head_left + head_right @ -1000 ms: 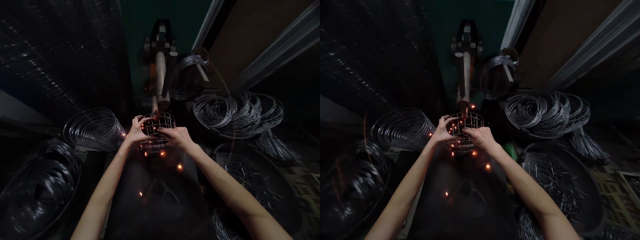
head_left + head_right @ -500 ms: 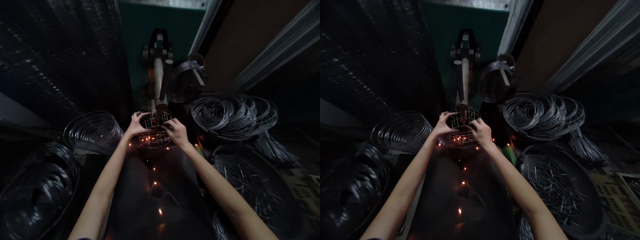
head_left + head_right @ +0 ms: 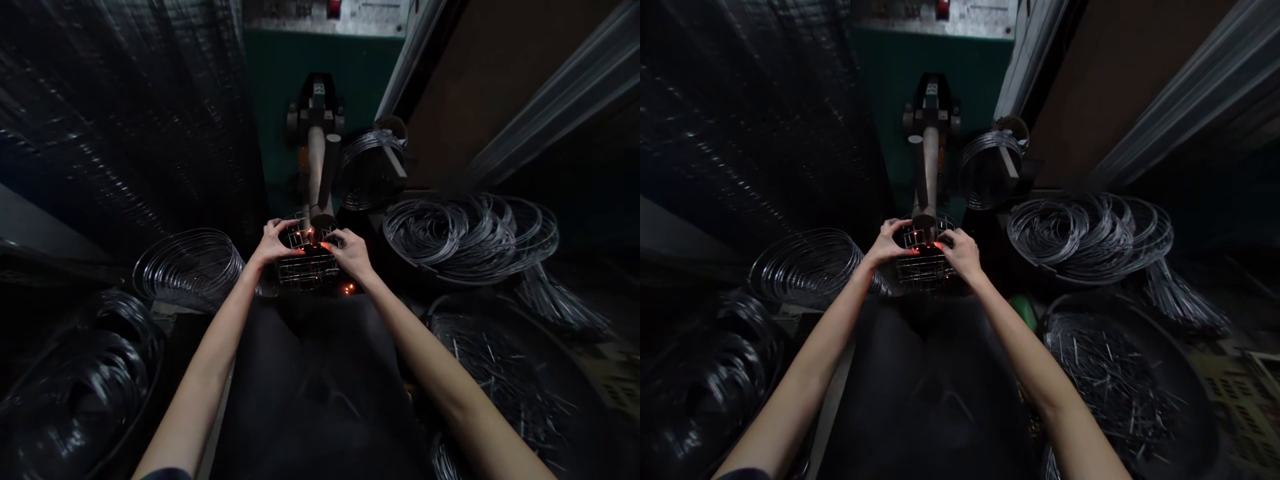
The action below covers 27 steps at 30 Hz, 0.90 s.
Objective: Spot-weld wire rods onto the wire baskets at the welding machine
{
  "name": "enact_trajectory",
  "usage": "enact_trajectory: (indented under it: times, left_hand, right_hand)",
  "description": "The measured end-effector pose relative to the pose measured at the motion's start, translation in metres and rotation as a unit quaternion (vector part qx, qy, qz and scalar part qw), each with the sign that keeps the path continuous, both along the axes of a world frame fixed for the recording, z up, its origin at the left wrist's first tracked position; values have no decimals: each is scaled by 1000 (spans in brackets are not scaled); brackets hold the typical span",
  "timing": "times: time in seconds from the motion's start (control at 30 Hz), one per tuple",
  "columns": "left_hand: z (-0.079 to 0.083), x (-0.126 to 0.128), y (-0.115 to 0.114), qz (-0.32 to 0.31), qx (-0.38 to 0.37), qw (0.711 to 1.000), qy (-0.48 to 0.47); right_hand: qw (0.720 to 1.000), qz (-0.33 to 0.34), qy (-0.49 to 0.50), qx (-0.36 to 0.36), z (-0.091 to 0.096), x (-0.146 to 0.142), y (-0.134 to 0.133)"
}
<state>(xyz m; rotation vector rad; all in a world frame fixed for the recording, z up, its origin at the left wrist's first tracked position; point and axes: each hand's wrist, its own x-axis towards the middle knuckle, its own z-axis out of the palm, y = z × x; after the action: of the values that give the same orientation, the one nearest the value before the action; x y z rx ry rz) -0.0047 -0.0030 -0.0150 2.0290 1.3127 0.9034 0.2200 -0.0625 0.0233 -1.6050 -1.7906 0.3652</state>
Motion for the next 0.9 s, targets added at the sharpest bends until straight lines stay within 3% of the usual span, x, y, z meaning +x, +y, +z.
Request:
enact_trajectory:
  times: [0.13,0.2,0.27,0.33,0.43,0.53,0.6,0.67,0.77,0.83,0.9]
  left_hand:
    - [-16,-18,-7,-36,6,999,-26]
    - [-33,-27,-13,-56,-21,997,-44]
    - [-52,-30,-18,-64,-43,994,-77]
    - [-68,-28,-20,-56,-48,988,-133]
    - [-79,-22,-21,-24,-64,973,-219]
    - [-76,-22,-29,18,-77,964,-253]
    - [-68,-25,-41,8,-58,967,-246]
    - [-56,-26,-57,-33,-19,978,-207]
    - [-33,-20,-81,-90,41,990,-100]
    - [-18,-10,-92,-118,69,990,-31]
    - [-6,1,-97,-134,88,987,29]
  right_hand:
    - [999,0,35,10,18,21,-33]
    - [998,15,56,-21,22,33,-61]
    - [995,36,58,-77,15,42,-91]
    - [987,62,42,-144,-7,48,-117]
    - [965,94,-7,-245,-58,61,-147]
    - [946,102,-48,-304,-99,79,-161]
    - [946,109,-31,-305,-104,86,-161]
    - [956,98,17,-276,-87,84,-154]
    - [966,77,107,-221,-36,62,-135]
    - [956,119,142,-227,-3,43,-118]
    - [942,169,127,-261,16,26,-100]
